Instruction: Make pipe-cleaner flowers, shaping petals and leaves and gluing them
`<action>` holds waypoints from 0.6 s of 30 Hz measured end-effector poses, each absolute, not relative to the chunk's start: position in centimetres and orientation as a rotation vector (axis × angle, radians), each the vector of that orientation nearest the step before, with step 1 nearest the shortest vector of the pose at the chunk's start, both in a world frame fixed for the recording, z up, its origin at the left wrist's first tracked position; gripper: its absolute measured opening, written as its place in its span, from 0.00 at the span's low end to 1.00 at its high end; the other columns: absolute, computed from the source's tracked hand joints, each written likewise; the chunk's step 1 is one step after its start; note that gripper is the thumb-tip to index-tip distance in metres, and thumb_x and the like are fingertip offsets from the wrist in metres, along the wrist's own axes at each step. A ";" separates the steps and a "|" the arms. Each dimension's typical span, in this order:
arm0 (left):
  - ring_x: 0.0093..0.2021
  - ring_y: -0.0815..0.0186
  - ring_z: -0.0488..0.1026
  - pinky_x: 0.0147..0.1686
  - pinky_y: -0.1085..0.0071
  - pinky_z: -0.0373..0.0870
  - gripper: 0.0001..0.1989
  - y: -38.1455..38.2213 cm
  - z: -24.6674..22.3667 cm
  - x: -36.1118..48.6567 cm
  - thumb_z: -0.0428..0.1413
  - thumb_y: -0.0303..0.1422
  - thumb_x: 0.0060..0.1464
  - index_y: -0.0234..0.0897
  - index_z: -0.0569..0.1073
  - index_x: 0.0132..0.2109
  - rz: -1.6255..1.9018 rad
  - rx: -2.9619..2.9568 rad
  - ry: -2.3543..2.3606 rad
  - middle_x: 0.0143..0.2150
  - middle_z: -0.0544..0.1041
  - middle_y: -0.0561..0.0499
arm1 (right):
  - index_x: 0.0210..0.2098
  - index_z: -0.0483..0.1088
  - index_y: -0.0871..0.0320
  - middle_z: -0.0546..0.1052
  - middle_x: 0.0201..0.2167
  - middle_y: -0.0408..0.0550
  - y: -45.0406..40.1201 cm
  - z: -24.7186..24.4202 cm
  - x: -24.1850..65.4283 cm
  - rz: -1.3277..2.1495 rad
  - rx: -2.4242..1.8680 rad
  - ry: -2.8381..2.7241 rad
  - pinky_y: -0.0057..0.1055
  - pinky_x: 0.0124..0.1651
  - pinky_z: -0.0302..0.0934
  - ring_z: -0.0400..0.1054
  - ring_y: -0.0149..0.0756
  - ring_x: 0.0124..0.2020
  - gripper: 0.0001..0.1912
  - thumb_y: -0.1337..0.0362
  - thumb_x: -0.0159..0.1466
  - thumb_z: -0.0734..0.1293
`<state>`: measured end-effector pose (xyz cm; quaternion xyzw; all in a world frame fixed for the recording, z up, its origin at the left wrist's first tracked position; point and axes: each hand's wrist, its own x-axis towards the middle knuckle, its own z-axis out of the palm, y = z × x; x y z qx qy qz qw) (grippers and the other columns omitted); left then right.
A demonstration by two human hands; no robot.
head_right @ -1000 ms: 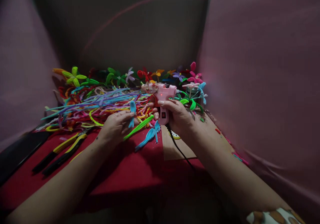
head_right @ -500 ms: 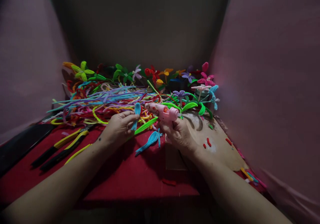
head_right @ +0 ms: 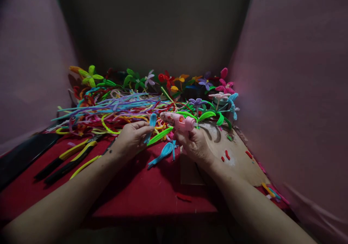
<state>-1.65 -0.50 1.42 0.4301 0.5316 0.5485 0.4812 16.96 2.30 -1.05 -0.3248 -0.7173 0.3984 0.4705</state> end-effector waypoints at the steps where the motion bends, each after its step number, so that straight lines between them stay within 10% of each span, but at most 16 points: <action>1: 0.12 0.79 0.51 0.12 0.80 0.45 0.08 -0.4 1.3 -1.7 0.58 0.31 0.39 0.33 0.65 0.21 1.333 1.055 1.304 0.12 0.58 0.61 | 0.28 0.65 0.60 0.68 0.22 0.46 2.3 -1.0 17.0 0.972 -0.797 -1.766 0.27 0.21 0.53 0.60 0.29 0.21 0.15 0.53 0.58 0.62; 18: 0.13 0.80 0.50 0.13 0.79 0.44 0.09 -0.1 1.0 -1.7 0.59 0.30 0.38 0.33 0.65 0.20 1.375 1.047 1.240 0.12 0.57 0.62 | 0.24 0.65 0.60 0.67 0.19 0.45 2.0 -0.6 16.9 0.875 -0.778 -1.858 0.26 0.20 0.52 0.59 0.27 0.19 0.18 0.52 0.59 0.60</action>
